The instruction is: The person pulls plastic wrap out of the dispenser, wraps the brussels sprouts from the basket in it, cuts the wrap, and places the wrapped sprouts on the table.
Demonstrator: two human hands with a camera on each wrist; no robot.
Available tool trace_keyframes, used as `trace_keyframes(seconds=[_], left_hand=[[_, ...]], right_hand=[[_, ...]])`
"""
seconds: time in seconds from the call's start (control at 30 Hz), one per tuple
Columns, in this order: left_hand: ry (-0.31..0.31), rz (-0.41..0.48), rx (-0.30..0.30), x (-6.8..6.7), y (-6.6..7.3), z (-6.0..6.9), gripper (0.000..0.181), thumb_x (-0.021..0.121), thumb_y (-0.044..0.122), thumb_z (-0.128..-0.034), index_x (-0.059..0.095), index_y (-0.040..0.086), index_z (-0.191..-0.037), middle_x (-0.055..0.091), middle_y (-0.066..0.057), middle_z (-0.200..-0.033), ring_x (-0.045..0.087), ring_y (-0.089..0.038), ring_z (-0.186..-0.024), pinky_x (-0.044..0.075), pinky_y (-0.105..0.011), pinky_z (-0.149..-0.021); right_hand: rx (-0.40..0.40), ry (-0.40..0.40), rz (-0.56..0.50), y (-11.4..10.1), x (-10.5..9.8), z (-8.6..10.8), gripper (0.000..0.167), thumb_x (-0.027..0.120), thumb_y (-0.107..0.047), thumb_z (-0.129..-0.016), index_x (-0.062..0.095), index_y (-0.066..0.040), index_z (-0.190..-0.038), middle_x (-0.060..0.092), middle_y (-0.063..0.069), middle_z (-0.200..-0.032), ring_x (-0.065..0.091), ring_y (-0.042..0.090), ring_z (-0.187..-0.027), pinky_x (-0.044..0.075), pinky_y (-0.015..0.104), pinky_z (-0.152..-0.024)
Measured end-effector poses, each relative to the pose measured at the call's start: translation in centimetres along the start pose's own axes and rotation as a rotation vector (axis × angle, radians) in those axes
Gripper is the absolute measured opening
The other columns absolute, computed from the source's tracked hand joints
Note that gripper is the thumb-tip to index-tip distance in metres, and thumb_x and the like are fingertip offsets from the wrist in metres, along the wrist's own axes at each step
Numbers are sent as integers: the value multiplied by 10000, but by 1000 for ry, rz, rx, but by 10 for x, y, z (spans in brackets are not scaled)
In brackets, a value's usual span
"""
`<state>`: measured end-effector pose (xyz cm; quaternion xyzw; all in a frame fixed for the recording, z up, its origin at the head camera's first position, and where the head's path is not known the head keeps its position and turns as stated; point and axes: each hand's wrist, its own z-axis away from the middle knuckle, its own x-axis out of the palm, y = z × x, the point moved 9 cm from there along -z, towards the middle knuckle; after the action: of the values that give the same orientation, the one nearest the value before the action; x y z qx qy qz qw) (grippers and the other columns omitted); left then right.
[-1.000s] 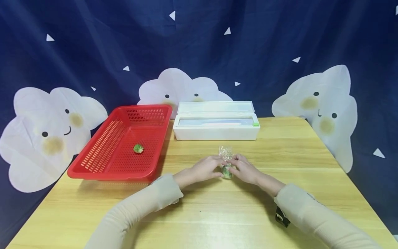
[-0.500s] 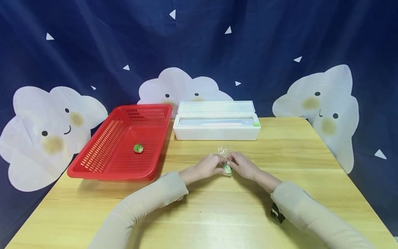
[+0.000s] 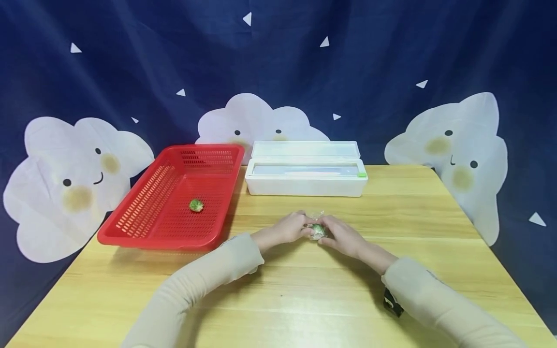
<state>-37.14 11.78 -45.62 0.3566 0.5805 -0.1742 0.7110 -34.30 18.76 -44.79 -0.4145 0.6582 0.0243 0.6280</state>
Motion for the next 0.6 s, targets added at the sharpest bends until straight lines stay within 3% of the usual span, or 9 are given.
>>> trace_keyframes(seconds=[0.13,0.27,0.37,0.5,0.6], left_hand=[[-56,34,-16,3,-6,2,447,569,287,-896,514,78,-1287,635,-54,-1088,548,-119,-837,445,-214,-770],[-93,69,-29,4,-8,4,545,596,278,-881,428,37,-1340,599,-15,-832,452,-87,-649,406,-181,-607],[-114,65,-31,5,-6,6,589,608,273,-873,387,39,-1366,459,18,-660,358,-92,-557,334,-188,-504],[-112,45,-19,4,-3,8,586,620,259,-865,397,37,-1360,452,40,-663,347,-85,-556,323,-181,-514],[-103,41,-10,4,-3,9,581,622,255,-863,403,39,-1356,602,3,-848,414,-88,-600,360,-177,-564]], right_hand=[[12,-6,18,2,-2,-1,385,685,-158,-797,559,44,-1100,621,133,-991,598,246,-864,504,384,-749],[67,-25,-7,10,-2,1,355,646,-171,-838,576,71,-1088,640,129,-939,610,220,-815,514,345,-705],[94,-40,-32,14,-1,1,362,619,-182,-861,574,83,-1105,648,136,-941,616,199,-800,516,315,-690],[95,-52,-30,13,-1,0,369,596,-191,-877,575,88,-1116,652,141,-953,607,172,-781,507,298,-681],[101,-61,-23,12,-2,-1,345,573,-187,-894,588,90,-1098,646,165,-980,610,203,-815,505,333,-706]])
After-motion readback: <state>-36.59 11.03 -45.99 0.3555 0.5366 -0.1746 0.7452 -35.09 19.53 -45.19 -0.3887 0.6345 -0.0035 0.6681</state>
